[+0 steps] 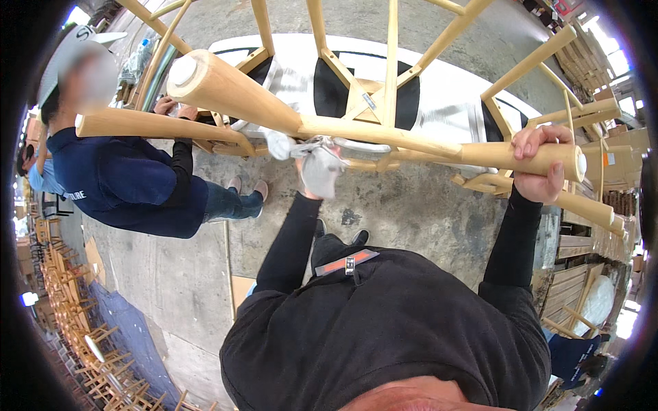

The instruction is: The person wipes the legs and frame of wooden chairs with a cloth in a workshop. They handle multiple chairs, moving them aside and wiping different parts of each chair's frame.

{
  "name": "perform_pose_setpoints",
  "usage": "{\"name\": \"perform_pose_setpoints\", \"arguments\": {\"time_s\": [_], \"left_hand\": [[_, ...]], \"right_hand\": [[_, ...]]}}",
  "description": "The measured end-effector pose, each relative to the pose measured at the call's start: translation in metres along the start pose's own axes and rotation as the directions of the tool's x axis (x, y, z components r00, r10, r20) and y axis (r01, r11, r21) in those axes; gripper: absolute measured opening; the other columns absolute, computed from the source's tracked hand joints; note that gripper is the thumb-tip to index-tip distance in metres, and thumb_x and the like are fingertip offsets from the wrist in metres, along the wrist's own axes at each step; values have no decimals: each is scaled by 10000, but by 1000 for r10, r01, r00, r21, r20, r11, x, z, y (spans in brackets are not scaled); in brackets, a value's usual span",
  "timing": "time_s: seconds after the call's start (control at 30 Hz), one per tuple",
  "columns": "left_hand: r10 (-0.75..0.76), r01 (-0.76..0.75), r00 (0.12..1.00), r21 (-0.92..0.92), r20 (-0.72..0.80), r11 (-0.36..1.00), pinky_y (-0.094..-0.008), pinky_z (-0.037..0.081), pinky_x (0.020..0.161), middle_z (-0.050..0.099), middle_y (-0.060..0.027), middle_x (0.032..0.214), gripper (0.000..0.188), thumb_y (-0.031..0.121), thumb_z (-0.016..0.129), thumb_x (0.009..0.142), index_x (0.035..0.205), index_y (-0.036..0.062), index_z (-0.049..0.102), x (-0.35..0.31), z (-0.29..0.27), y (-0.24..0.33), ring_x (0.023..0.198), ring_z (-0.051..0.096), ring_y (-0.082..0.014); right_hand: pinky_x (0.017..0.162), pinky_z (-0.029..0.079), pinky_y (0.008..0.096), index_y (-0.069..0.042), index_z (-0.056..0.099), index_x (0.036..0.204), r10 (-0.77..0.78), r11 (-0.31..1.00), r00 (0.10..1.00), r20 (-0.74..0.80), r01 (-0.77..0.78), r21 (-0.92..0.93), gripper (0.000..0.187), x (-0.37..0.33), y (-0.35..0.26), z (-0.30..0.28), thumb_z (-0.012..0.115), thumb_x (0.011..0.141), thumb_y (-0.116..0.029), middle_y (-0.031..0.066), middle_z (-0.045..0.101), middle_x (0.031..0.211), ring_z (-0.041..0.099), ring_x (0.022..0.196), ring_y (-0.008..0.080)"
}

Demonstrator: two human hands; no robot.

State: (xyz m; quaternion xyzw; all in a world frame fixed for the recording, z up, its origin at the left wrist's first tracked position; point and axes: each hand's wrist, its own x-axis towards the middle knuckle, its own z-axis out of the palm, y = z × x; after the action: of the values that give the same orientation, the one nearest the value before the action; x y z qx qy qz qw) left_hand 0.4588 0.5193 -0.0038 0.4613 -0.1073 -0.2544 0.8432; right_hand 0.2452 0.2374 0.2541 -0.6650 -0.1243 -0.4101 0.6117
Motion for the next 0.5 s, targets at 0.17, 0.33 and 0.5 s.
{"name": "perform_pose_setpoints", "arguments": {"time_s": [0.17,0.33,0.5], "left_hand": [[452,-438,814,126,-364,890,-357,460,964,438,-120,1337,870,-20,729,784,1494,100,240,-2,42,28,1192,490,-229],[528,-536,710,130,-466,834,-389,538,759,560,-153,1206,530,255,673,874,1305,79,421,49,28,18,909,628,-260],[603,-187,618,650,-505,736,-360,514,803,632,-130,1173,472,331,639,886,1249,48,530,76,-31,-71,937,647,-245]], "right_hand": [[694,457,349,-5,479,1181,16,1000,1000,8,-16,19,514,5,3,5,596,864,-392,79,566,763,562,670,182],[700,461,354,-2,494,1148,29,1000,999,21,-29,5,498,-1,-6,-1,605,860,-393,80,567,763,564,672,187],[681,469,345,2,506,1132,-8,999,998,57,6,50,494,15,0,9,613,857,-393,83,565,761,569,664,192]]}}
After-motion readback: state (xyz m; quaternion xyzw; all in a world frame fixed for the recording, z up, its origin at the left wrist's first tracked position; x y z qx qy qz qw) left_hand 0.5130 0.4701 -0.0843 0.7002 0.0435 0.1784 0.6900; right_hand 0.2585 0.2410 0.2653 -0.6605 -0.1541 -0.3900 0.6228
